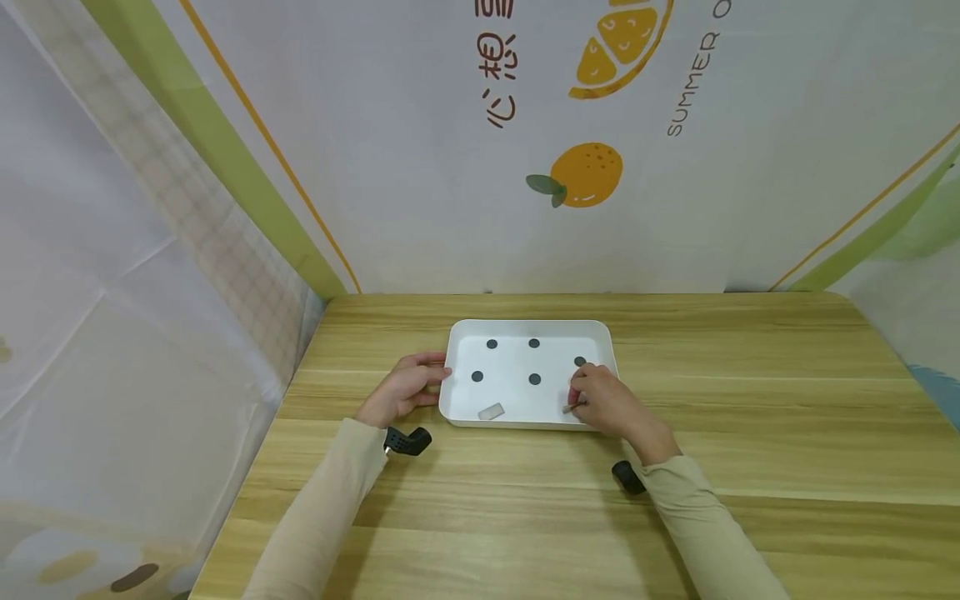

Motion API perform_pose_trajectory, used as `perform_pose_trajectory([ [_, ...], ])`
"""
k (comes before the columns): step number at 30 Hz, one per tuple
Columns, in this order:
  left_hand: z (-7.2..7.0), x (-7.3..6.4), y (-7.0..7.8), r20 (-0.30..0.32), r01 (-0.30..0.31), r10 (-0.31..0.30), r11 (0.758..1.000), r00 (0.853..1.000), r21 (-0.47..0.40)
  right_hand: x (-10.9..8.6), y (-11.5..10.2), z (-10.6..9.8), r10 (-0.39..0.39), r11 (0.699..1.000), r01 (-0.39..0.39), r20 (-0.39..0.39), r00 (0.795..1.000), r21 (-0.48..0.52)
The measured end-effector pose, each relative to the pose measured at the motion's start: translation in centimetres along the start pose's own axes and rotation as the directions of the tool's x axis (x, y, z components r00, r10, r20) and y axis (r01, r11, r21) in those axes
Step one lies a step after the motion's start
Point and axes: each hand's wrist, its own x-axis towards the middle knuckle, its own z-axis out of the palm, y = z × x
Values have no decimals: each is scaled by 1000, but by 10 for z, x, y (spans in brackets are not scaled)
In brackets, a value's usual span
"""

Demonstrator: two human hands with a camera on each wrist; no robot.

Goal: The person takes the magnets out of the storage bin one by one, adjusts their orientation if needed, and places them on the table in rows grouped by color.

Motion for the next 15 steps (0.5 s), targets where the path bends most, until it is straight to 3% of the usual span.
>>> perform_pose_trajectory([
  [15,1,0,-1,-7,5,-5,1000,1000,-31,0,3,0,-63,998,63,-38,997,8],
])
